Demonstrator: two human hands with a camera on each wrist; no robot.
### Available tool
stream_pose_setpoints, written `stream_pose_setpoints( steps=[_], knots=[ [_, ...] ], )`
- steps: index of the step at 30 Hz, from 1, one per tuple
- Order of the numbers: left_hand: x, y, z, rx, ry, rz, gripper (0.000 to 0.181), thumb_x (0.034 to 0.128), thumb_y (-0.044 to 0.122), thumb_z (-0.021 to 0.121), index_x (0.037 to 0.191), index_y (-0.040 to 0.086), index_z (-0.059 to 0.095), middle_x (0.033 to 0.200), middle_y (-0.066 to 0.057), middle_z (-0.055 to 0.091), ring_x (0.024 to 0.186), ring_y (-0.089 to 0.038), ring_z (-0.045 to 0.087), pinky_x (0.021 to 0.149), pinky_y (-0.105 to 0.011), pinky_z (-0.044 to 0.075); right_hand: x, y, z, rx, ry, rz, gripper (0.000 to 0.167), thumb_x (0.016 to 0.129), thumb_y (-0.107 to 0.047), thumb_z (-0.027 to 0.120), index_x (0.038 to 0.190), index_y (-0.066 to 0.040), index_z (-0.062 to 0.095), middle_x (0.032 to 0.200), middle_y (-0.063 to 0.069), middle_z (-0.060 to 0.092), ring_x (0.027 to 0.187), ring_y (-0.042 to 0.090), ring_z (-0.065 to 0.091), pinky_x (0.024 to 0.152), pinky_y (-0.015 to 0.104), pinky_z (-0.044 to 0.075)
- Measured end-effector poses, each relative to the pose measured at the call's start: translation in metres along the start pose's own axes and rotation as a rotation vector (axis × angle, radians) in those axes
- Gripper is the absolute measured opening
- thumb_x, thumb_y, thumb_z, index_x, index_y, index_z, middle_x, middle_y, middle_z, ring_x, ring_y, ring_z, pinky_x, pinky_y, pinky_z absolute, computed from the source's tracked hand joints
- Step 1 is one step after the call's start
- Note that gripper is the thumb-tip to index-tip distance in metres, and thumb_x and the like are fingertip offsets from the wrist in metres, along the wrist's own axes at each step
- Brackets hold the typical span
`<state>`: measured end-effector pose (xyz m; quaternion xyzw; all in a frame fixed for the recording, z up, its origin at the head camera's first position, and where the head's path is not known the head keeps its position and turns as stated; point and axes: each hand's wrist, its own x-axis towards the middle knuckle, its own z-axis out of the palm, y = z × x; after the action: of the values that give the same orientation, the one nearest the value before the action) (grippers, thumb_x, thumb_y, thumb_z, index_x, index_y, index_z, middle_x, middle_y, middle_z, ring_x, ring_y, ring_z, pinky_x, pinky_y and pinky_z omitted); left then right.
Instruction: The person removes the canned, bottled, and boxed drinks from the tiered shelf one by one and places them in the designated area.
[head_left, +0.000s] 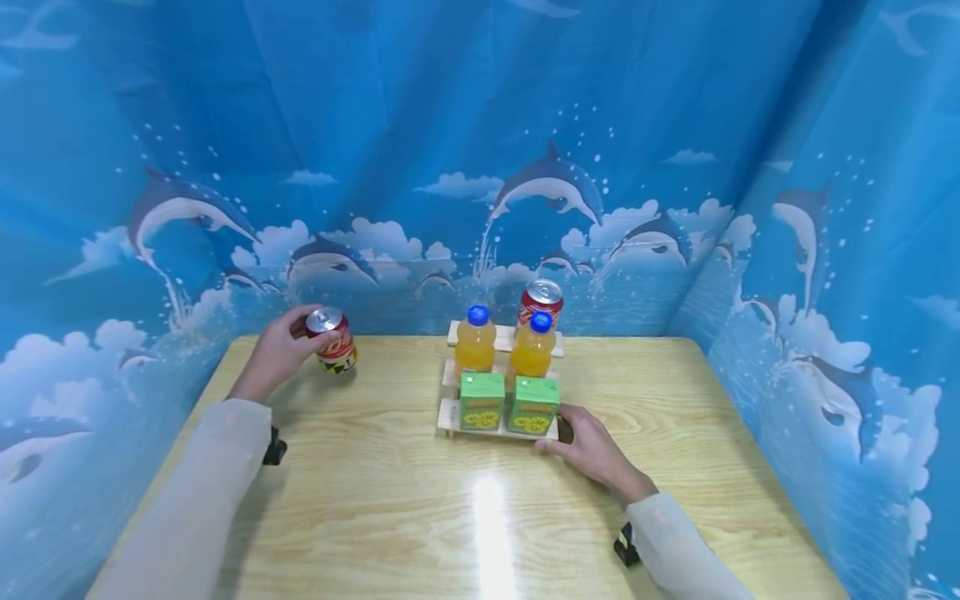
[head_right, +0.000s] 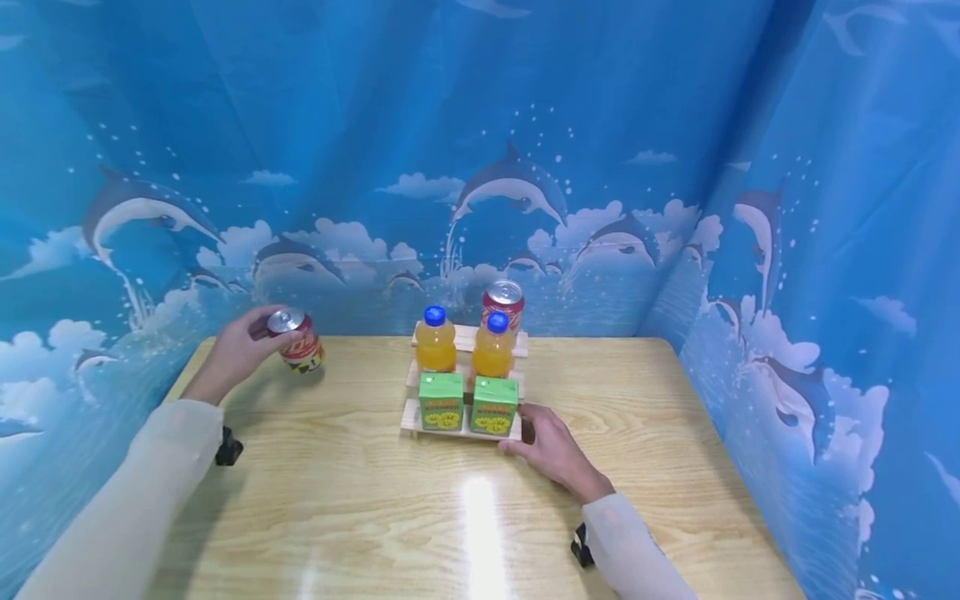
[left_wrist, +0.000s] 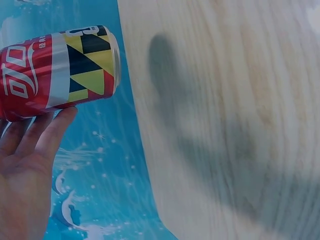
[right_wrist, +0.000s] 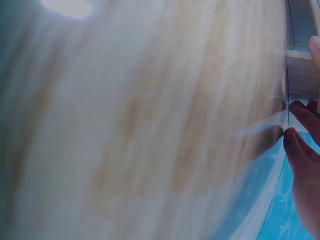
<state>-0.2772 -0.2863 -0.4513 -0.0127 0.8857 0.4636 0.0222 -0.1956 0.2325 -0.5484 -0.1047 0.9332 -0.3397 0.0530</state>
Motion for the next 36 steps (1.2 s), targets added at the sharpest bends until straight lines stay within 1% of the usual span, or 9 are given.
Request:
stream_pose_setpoints(
  steps=[2, 5, 10, 14, 18, 21, 27, 36],
  knots=[
    [-0.002, -0.003, -0.001, -0.006, -0.001, -0.005, 0.092, 0.1003, 0.058, 0.074, 0.168, 0.008, 0.038, 0.167, -0.026, 0.046, 0.153, -0.048, 0.047, 0.120, -0.066, 0.046, 0.000, 0.000, 0.000, 0.011, 0.000, 0.010, 0.081, 0.090, -0.047, 0.090, 0.154, -0.007, 0.060, 0.154, 0.017, 0.064, 0.147, 0.041, 0.057, 0.126, 0.063, 0.042],
    [-0.004, -0.008, -0.002, -0.009, 0.000, -0.016, 0.092, 0.1006, 0.058, 0.073, 0.169, 0.008, 0.037, 0.167, -0.026, 0.045, 0.153, -0.048, 0.046, 0.120, -0.067, 0.046, -0.001, 0.001, 0.000, 0.005, 0.004, -0.005, 0.082, 0.090, -0.047, 0.089, 0.153, -0.005, 0.059, 0.153, 0.018, 0.064, 0.145, 0.042, 0.057, 0.124, 0.063, 0.043],
    [-0.007, -0.016, -0.004, -0.001, 0.013, -0.062, 0.095, 0.0992, 0.061, 0.073, 0.170, 0.009, 0.035, 0.170, -0.026, 0.042, 0.156, -0.049, 0.042, 0.122, -0.069, 0.043, 0.000, 0.001, 0.001, 0.001, 0.008, -0.013, 0.081, 0.090, -0.048, 0.089, 0.152, -0.005, 0.060, 0.152, 0.018, 0.065, 0.144, 0.042, 0.058, 0.124, 0.063, 0.043],
    [-0.008, -0.021, -0.005, 0.001, 0.019, -0.082, 0.097, 0.0997, 0.062, 0.073, 0.170, 0.009, 0.034, 0.171, -0.027, 0.040, 0.156, -0.050, 0.040, 0.122, -0.070, 0.042, -0.001, 0.000, 0.000, 0.010, 0.005, -0.005, 0.080, 0.090, -0.046, 0.090, 0.153, -0.006, 0.060, 0.152, 0.017, 0.065, 0.145, 0.041, 0.058, 0.124, 0.063, 0.043],
    [-0.010, -0.027, -0.006, 0.005, 0.022, -0.082, 0.092, 0.1029, 0.056, 0.071, 0.170, 0.007, 0.033, 0.170, -0.028, 0.040, 0.156, -0.052, 0.041, 0.120, -0.070, 0.044, -0.001, 0.000, -0.001, 0.015, 0.002, -0.006, 0.080, 0.091, -0.046, 0.089, 0.153, -0.007, 0.059, 0.153, 0.016, 0.065, 0.145, 0.040, 0.058, 0.124, 0.062, 0.044],
    [-0.012, -0.032, -0.006, 0.012, 0.025, -0.086, 0.091, 0.1037, 0.055, 0.071, 0.170, 0.006, 0.033, 0.170, -0.029, 0.040, 0.155, -0.052, 0.041, 0.120, -0.070, 0.044, -0.001, 0.000, 0.000, 0.011, 0.000, -0.016, 0.080, 0.091, -0.046, 0.088, 0.154, -0.007, 0.059, 0.153, 0.016, 0.065, 0.145, 0.040, 0.058, 0.124, 0.063, 0.044],
    [-0.016, -0.036, -0.008, 0.034, 0.022, -0.084, 0.095, 0.1020, 0.060, 0.071, 0.170, 0.006, 0.032, 0.170, -0.029, 0.039, 0.155, -0.053, 0.040, 0.121, -0.070, 0.043, -0.001, 0.001, -0.001, 0.004, 0.005, -0.021, 0.079, 0.090, -0.045, 0.089, 0.152, -0.006, 0.060, 0.152, 0.017, 0.065, 0.145, 0.041, 0.058, 0.125, 0.063, 0.043],
    [-0.021, -0.042, -0.006, 0.011, 0.013, -0.093, 0.095, 0.1015, 0.059, 0.072, 0.169, 0.005, 0.034, 0.170, -0.029, 0.040, 0.156, -0.052, 0.040, 0.122, -0.070, 0.042, -0.001, 0.004, 0.000, 0.001, 0.013, -0.033, 0.079, 0.091, -0.047, 0.089, 0.152, -0.005, 0.060, 0.151, 0.018, 0.065, 0.144, 0.042, 0.058, 0.124, 0.064, 0.043]
  ],
)
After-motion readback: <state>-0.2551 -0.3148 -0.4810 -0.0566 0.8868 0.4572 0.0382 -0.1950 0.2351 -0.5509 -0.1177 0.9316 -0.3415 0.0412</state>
